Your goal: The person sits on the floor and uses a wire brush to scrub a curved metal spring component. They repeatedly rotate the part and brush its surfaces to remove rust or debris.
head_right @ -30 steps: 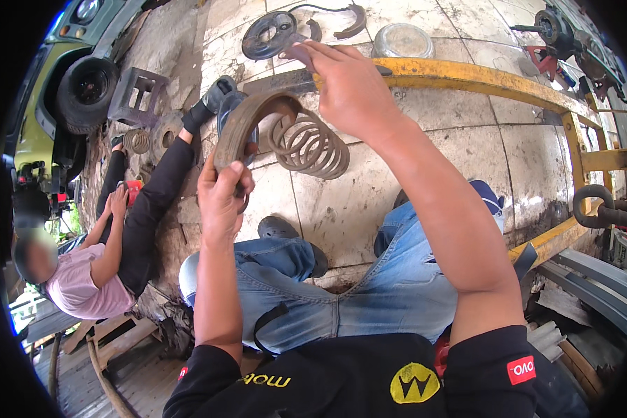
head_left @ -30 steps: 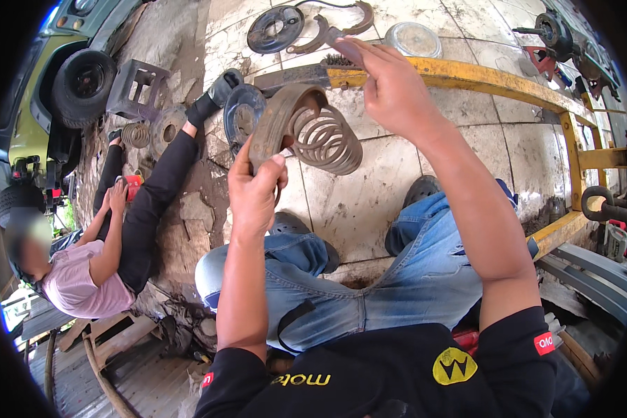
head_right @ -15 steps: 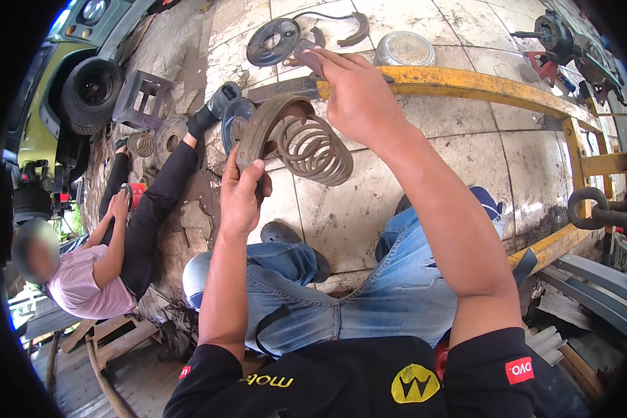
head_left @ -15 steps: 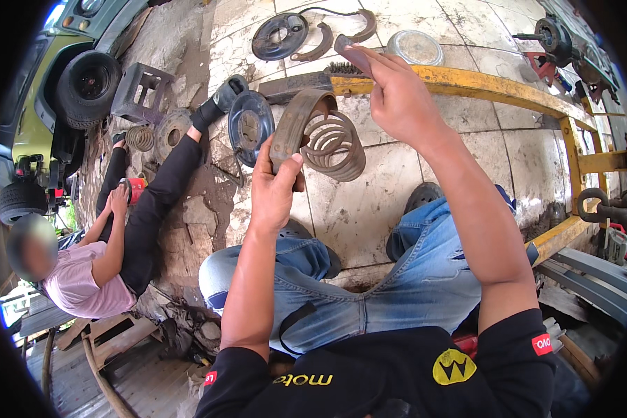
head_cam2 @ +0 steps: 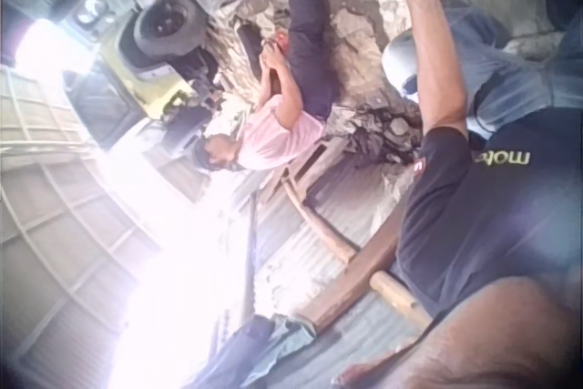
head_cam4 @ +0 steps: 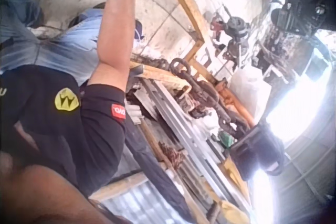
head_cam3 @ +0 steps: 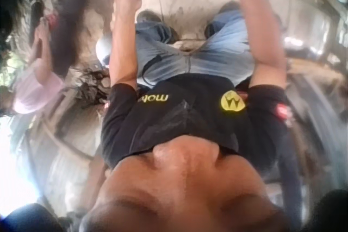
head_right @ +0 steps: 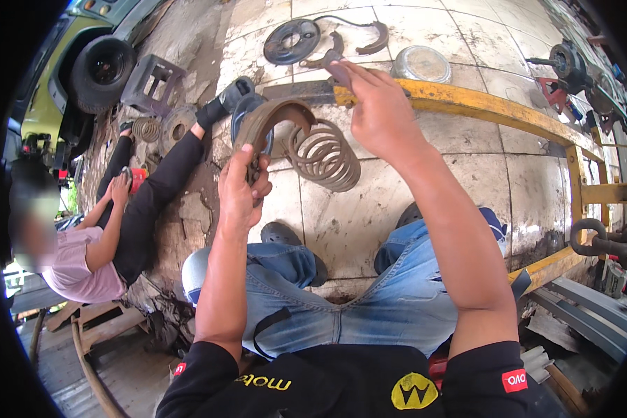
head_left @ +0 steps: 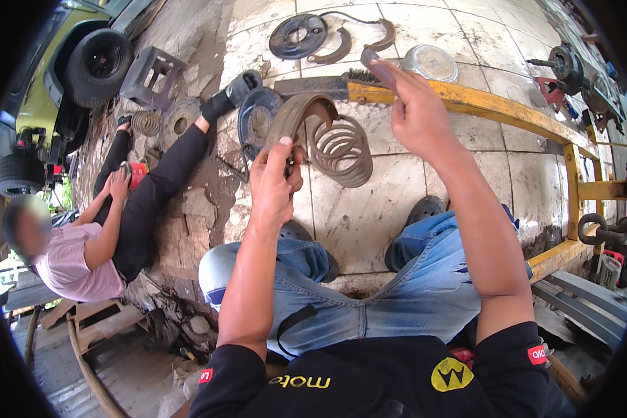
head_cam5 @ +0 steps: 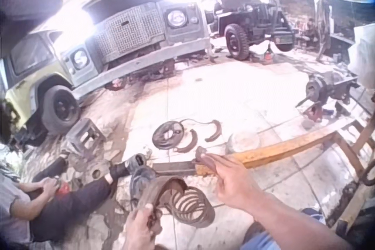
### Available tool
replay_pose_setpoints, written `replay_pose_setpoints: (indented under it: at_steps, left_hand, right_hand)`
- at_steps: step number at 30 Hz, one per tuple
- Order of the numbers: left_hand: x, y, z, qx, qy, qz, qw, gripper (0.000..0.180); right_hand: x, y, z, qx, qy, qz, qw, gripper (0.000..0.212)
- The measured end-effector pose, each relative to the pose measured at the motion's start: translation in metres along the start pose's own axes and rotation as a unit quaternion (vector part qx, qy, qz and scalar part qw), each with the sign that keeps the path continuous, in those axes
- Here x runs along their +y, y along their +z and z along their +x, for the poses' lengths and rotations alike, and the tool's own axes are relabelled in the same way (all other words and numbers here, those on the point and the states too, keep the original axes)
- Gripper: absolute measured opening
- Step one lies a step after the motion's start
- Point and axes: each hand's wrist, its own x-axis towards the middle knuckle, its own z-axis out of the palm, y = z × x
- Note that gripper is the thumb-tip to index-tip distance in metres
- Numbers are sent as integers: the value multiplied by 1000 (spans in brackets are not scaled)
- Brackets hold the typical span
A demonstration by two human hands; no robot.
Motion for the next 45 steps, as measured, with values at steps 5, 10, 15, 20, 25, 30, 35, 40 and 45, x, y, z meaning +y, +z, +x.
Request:
replay_pose_setpoints:
  at_steps: [5, 10, 15, 20, 25, 30, 35, 40, 45]
  left_hand:
    - [-5, 2, -3, -64, 71, 125, 987, 31]
    - [-12, 8, -6, -75, 131, 191, 970, 30]
    - [2, 10, -16, -103, 0, 48, 994, 37]
    - [1, 6, -18, -126, -55, -37, 990, 53]
    - [1, -2, -15, -145, -73, -73, 984, 56]
    - [5, 0, -10, -152, -75, -103, 980, 44]
    - [3, -4, -2, -150, -86, -114, 978, 44]
    - [1, -6, -7, -160, -118, -172, 965, 38]
    - [2, -8, -1, -163, -88, -111, 976, 41]
  right_hand:
    - [-8, 3, -3, -51, 24, -2, 998, 65]
    - [-40, 28, -14, -62, -162, -8, 985, 66]
    - [-14, 39, 4, 0, 6, 47, 999, 66]
    - [-28, 47, -1, -40, -110, -34, 993, 64]
    - [-24, 39, 1, -33, -34, 79, 996, 65]
    - [-14, 47, 3, -50, -25, -14, 998, 67]
    - [-35, 38, 1, -68, -120, -15, 990, 67]
    - [-3, 28, 5, -52, 87, 55, 993, 68]
    - [-13, 31, 7, -103, 45, 22, 993, 72]
